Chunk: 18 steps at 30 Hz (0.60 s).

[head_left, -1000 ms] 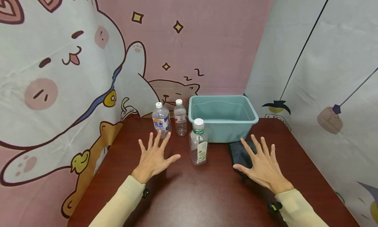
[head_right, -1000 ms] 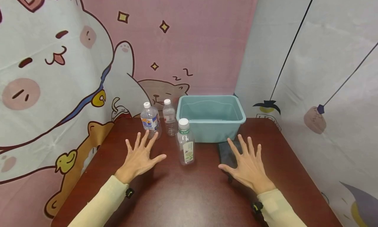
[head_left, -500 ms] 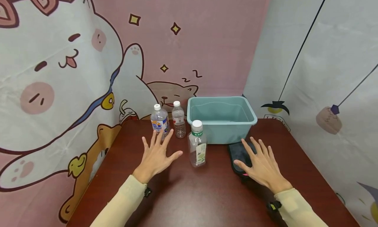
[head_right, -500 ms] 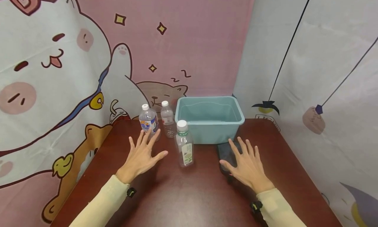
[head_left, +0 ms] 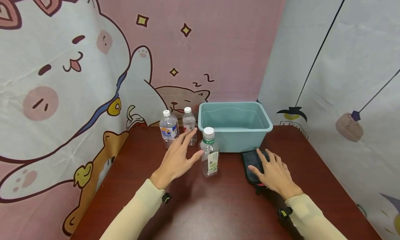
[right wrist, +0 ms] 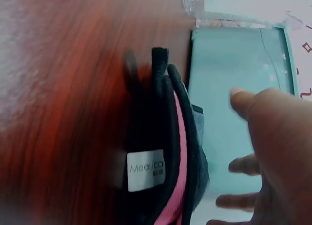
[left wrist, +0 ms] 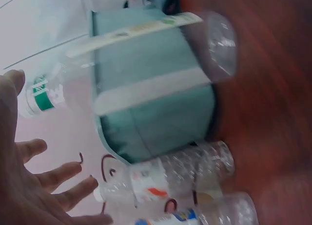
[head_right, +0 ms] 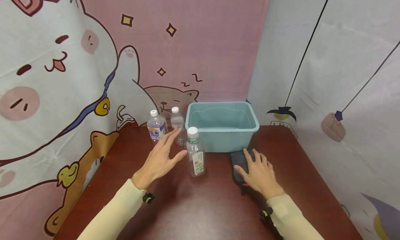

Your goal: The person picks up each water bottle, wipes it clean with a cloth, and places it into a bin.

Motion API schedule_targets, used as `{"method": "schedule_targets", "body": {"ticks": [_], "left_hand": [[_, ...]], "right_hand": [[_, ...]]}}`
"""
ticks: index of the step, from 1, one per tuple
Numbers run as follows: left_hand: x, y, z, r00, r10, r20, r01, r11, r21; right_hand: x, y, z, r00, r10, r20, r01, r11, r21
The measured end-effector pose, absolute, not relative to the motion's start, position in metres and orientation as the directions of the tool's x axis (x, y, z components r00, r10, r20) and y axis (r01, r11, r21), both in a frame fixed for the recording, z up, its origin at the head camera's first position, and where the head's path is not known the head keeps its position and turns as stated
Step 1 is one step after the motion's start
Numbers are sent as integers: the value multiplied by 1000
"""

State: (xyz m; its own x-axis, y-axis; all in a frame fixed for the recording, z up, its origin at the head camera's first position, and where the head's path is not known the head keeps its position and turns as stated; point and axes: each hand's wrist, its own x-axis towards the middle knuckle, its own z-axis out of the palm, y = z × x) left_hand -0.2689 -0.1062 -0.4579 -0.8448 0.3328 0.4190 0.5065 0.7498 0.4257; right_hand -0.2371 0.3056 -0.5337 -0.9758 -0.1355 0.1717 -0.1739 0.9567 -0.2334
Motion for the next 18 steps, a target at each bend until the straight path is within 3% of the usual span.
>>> {"method": "schedule_targets", "body": {"ticks": [11, 18], "left_hand": [[-279, -76, -435, -707, 362, 608, 676, 601, 428], [-288, -65, -429, -678, 349, 647, 698, 581, 418]], "right_hand": [[-251, 290, -540, -996, -30, 81, -50, 967, -250], [-260, 282, -542, -999, 21, 35, 12, 969, -245]]}}
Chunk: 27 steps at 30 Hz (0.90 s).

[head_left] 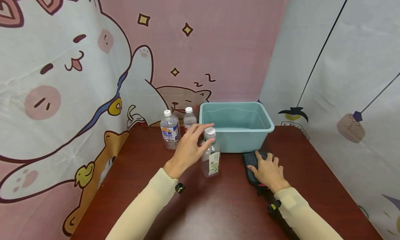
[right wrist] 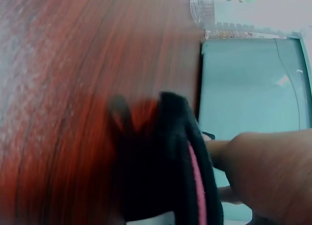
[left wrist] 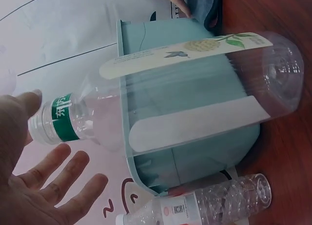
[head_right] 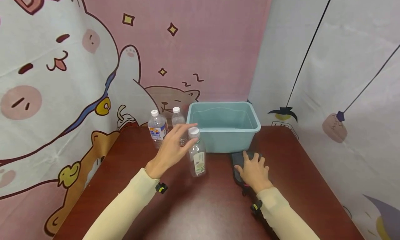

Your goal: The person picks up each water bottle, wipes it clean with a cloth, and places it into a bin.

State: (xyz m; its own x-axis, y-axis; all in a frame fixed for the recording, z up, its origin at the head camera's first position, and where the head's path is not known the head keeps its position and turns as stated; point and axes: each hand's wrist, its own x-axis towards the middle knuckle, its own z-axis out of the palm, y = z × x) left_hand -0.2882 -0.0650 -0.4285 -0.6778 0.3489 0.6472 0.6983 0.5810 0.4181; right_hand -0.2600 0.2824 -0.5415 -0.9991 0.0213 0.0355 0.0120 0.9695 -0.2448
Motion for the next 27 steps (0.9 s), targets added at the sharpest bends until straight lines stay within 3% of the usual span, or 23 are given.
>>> {"method": "schedule_targets", "body": {"ticks": [7, 12, 18, 27], "left_hand": [[-293, -60, -430, -691, 340, 638, 696, 554, 458], [-295, -61, -430, -707, 344, 618, 694, 504, 514], [-295, -60, -428, -706, 351, 615, 701, 463, 542], [-298, -64, -427, -716, 366, 594, 697, 415, 585]], "right_hand": [[-263, 282, -540, -994, -8, 106, -36, 963, -266], [-263, 288, -541, -975, -28, 222, -108, 928, -357], [-262, 295, -539, -966, -20, 258, -143, 873, -467], [-258, 300, -537, -932, -50, 360, -241, 826, -509]]}}
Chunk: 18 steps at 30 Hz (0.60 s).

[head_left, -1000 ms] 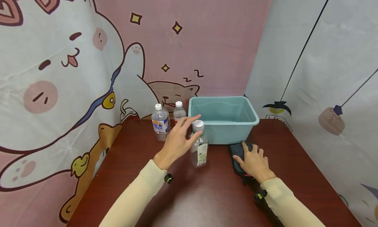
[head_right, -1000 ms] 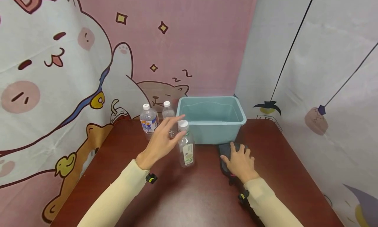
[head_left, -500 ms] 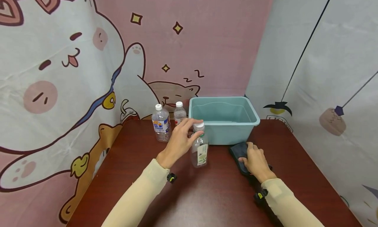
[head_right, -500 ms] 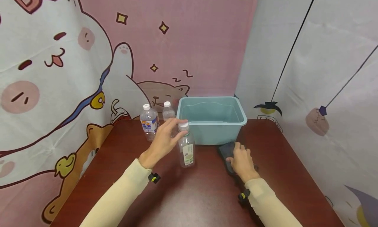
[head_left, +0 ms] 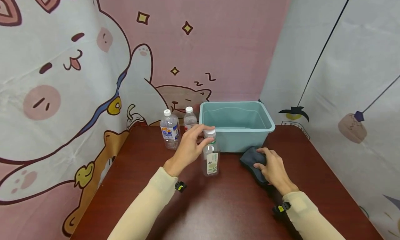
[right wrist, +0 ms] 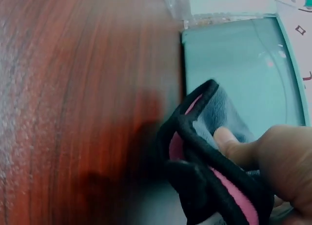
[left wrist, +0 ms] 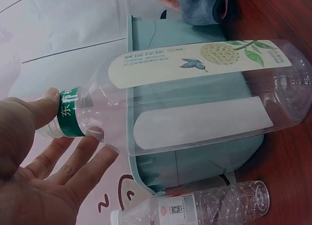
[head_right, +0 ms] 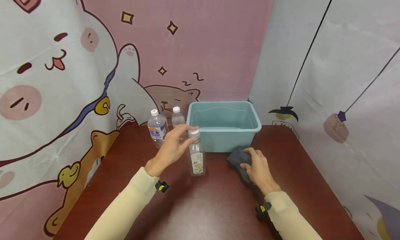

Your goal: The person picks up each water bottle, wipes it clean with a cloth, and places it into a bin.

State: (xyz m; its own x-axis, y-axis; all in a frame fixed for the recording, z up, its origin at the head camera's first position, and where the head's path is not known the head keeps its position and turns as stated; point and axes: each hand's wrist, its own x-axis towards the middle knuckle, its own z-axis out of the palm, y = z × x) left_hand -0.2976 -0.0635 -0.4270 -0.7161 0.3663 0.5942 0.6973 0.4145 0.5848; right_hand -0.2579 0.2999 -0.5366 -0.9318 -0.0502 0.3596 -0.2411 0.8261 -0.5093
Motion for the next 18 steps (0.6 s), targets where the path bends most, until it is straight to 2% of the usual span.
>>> {"method": "schedule_targets", "body": {"ticks": [6, 10, 13, 18], "left_hand": [[-299, -65, -430, -719, 383, 580, 695, 374, 614], [-299, -66, -429, -716, 390, 579, 698, 367, 615], [-300, -66, -428, -714, 399, 575, 699, 366, 614], [-304, -67, -429, -715, 406, 569, 697, 360, 619]], "right_hand": [[-253, 295, -529, -885, -98, 455, -347, 792, -503], [-253, 285, -521, -871, -124, 476, -394, 756, -523], [-253, 275, -513, -874, -129, 468, -414, 701, -580], [-258, 256, -497, -863, -170, 475, -489, 517, -702]]}}
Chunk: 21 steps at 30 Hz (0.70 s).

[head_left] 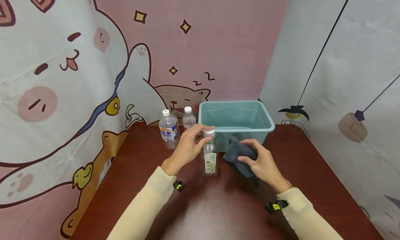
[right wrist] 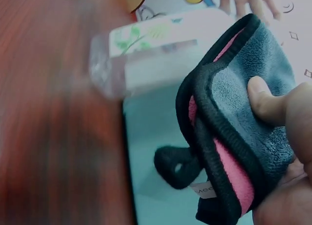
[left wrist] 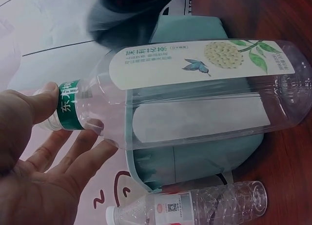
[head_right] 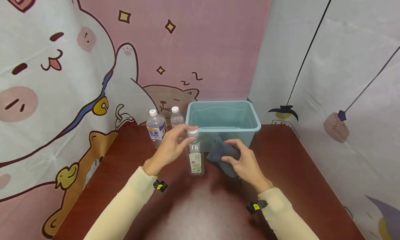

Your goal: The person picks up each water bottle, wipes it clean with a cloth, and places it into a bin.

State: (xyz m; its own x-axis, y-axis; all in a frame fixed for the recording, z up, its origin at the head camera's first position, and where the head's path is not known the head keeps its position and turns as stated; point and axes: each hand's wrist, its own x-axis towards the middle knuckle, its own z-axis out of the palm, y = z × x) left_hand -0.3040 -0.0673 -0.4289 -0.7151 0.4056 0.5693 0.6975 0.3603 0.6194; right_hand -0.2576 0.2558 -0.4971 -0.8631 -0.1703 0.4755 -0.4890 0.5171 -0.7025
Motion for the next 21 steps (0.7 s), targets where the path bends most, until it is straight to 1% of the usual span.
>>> {"method": "schedule_targets", "body": {"ticks": [4, 10, 14, 21], "left_hand": [[-305, -68, -430, -719, 407, 564, 694, 364, 622], [-302, -67, -430, -724, 426, 542, 686, 363, 631], [-301, -67, -431, -721, 431, 543, 688, 359, 630], [-300, -69, -430, -710, 431, 557, 701, 356, 618]], "right_hand": [[-264, 241, -490, -853, -200, 483, -521, 392, -758], [-273, 223, -486, -853, -207, 480, -522, 294, -801], [-275, 212, -479, -863, -222, 453, -500, 264, -825], [-275, 196, -471, -879, -291, 378, -457, 283, -843]]}}
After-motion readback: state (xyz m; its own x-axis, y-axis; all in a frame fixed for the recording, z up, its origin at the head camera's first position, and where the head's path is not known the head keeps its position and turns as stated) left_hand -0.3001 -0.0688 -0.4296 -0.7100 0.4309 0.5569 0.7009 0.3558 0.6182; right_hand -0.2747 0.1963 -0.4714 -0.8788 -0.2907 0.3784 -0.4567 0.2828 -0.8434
